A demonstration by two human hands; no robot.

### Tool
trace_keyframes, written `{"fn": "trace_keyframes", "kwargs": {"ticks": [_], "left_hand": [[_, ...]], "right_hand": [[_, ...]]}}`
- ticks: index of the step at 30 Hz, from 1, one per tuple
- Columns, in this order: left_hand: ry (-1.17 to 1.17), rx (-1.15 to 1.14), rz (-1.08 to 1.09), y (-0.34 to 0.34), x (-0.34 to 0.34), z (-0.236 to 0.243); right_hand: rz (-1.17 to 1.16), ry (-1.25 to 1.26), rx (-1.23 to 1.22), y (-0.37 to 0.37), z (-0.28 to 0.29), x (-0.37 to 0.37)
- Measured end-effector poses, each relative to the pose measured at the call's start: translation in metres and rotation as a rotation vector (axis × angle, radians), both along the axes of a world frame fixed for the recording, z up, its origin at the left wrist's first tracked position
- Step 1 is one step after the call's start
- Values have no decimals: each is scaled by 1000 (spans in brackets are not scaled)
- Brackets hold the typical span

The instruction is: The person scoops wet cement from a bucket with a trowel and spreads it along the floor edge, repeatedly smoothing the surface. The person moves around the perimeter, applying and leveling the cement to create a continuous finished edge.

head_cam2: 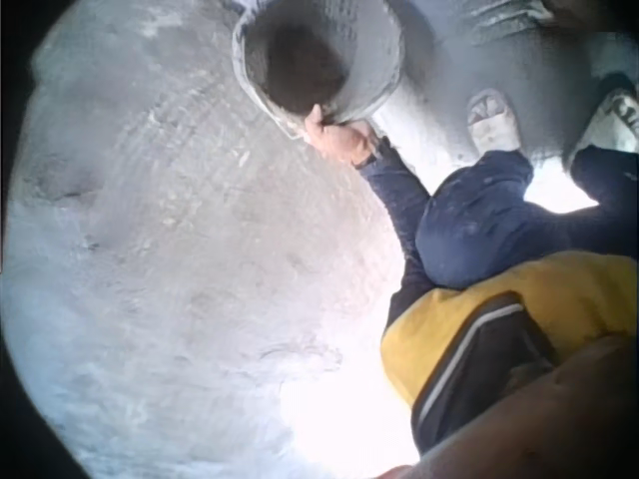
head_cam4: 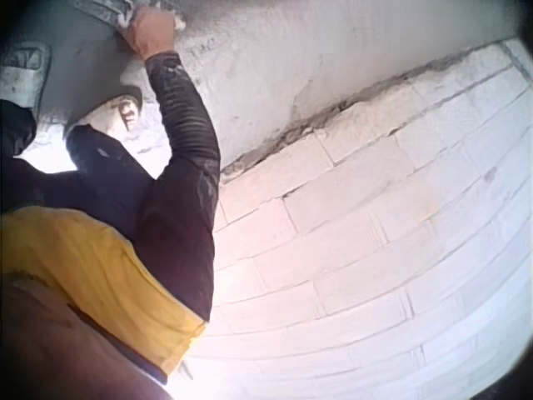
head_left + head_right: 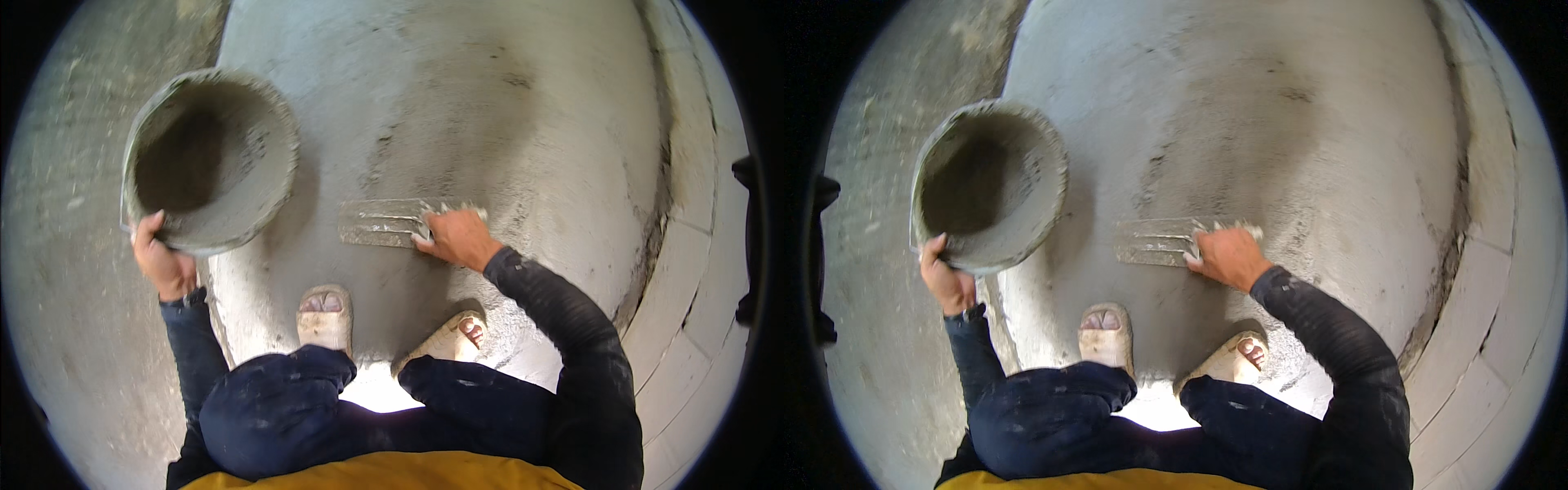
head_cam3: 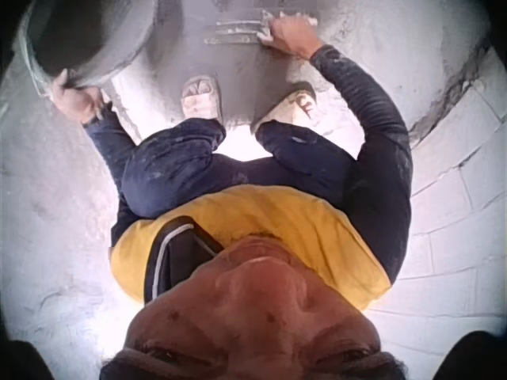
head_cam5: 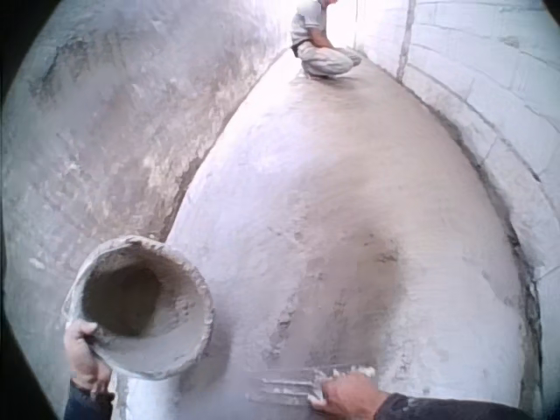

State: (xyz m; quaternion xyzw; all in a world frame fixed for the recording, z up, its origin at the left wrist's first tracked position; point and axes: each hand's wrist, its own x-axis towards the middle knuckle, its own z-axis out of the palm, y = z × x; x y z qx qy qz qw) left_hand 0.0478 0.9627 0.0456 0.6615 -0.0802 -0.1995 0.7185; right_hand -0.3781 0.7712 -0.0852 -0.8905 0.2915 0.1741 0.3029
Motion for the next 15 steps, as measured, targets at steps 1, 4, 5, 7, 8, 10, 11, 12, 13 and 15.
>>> {"fn": "trace_keyframes", "kwargs": {"ticks": [1, 4, 5, 7, 8, 10, 11, 12, 13, 15], "left_hand": [[23, -16, -14, -1, 1, 1], [-41, -40, -57, -1, 0, 3], [-28, -1, -15, -1, 1, 5], [-33, 2, -54, 6, 0, 8], [-32, -10, -78, 10, 0, 10], [-4, 43, -17, 16, 0, 13], [-50, 25, -45, 21, -1, 14], [-36, 39, 29, 23, -3, 13], [-35, 2, -39, 26, -4, 11], [44, -93, -110, 27, -9, 5]], "right_hand": [[7, -42, -56, -18, -3, -6], [-286, -88, -189, -106, -13, -30], [-416, -45, -222, -141, -13, -44], [-590, -56, -503, -199, -11, -71], [-675, -52, -577, -219, -11, -84], [-887, -97, -511, -255, -6, -99], [-998, -136, -349, -264, -5, -99], [-1147, -120, -244, -266, -4, -97], [-1132, -281, -90, -258, -7, -89], [-1067, -277, 134, -223, -9, -70]]}}
